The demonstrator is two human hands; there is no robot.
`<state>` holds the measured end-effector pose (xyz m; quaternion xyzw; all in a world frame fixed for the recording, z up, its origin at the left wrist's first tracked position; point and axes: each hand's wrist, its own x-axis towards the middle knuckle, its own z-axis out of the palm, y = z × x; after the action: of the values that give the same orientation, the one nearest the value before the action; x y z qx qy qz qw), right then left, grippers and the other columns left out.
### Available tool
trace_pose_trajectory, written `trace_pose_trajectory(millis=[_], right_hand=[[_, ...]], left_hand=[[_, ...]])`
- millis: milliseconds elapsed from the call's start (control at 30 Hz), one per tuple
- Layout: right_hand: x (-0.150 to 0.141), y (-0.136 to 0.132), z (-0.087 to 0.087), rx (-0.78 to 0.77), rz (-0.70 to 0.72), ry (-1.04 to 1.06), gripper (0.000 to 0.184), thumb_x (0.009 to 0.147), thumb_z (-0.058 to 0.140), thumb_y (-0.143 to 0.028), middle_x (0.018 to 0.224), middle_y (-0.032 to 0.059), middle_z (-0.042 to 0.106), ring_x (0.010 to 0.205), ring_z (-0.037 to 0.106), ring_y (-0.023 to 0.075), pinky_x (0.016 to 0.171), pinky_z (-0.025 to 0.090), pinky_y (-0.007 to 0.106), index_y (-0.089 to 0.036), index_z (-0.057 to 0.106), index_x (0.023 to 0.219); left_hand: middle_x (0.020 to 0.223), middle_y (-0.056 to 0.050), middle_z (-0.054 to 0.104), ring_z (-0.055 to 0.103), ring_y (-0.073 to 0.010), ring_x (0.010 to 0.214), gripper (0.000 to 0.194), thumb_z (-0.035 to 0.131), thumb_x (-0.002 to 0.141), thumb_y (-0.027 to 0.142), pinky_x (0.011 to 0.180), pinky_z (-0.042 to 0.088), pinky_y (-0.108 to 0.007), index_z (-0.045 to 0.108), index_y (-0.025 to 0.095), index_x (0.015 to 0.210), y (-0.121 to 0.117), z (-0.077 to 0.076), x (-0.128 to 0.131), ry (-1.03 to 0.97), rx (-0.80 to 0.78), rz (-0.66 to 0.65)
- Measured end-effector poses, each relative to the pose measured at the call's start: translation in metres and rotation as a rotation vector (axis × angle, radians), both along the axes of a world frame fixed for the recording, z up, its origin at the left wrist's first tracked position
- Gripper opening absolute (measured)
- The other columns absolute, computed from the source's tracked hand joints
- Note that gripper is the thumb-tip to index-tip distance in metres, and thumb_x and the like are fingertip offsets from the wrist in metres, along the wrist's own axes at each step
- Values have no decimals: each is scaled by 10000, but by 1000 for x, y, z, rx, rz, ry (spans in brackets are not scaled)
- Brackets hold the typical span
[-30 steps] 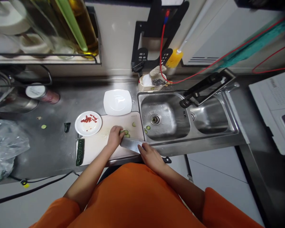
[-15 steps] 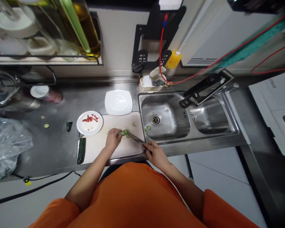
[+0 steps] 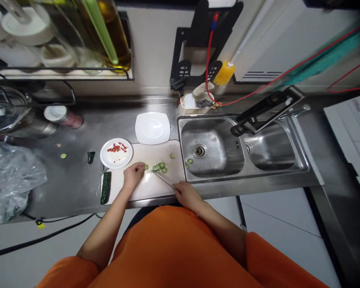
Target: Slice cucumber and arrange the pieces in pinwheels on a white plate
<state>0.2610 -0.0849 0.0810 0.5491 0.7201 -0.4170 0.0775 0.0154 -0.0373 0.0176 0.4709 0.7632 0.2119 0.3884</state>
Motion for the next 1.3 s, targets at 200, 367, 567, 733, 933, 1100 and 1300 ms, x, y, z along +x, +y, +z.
trace_pose_trajectory(millis=[200, 367, 567, 733, 933, 1100, 1300], right_hand=[[0, 5, 1, 58, -25, -89, 295, 868, 370, -127, 935, 84, 616, 850, 555, 151, 740, 343, 225, -152, 626, 1013], [-15, 6, 5, -6, 15, -163, 272, 867, 361, -113, 1005, 95, 610, 907, 562, 167, 752, 347, 243, -151, 555, 1054], [-38, 10, 7, -96, 47, -237, 392, 849, 344, -83, 1007, 118, 626, 917, 591, 224, 704, 381, 289, -165, 410, 1226], [-50, 9, 8, -61, 113, -258, 446, 825, 329, -47, 971, 124, 633, 927, 603, 247, 698, 408, 301, -163, 378, 1253], [-59, 5, 10, -56, 149, -263, 385, 855, 313, -58, 966, 125, 626, 904, 612, 222, 707, 421, 291, -173, 392, 1214], [-61, 4, 9, -59, 139, -255, 360, 868, 300, -57, 960, 126, 627, 904, 613, 218, 707, 415, 282, -172, 398, 1195], [-62, 5, 7, -51, 143, -245, 405, 851, 297, -45, 985, 133, 626, 917, 606, 226, 706, 414, 294, -167, 382, 1228]], left_hand=[[849, -26, 704, 614, -151, 736, 266, 539, 773, 318, 746, 465, -268, 694, 200, 955, -3, -7, -2, 74, 134, -69], [845, -61, 661, 581, -169, 726, 279, 596, 756, 335, 743, 470, -292, 682, 179, 972, -13, -19, -6, 184, 271, -190], [851, -69, 633, 566, -173, 741, 230, 576, 791, 329, 735, 467, -305, 681, 184, 935, -18, -30, -2, 202, 362, -155], [842, -70, 632, 563, -178, 759, 235, 580, 800, 350, 741, 461, -309, 682, 185, 932, -19, -34, 1, 200, 396, -127], [872, -67, 628, 568, -171, 780, 240, 575, 806, 351, 764, 466, -305, 682, 190, 949, -21, -35, 1, 181, 396, -109], [901, -70, 629, 576, -169, 811, 247, 563, 810, 344, 785, 469, -296, 683, 186, 957, -20, -32, 2, 158, 354, -99], [901, -72, 632, 578, -185, 849, 243, 567, 802, 338, 818, 463, -311, 683, 187, 954, -19, -30, 2, 170, 316, -95]])
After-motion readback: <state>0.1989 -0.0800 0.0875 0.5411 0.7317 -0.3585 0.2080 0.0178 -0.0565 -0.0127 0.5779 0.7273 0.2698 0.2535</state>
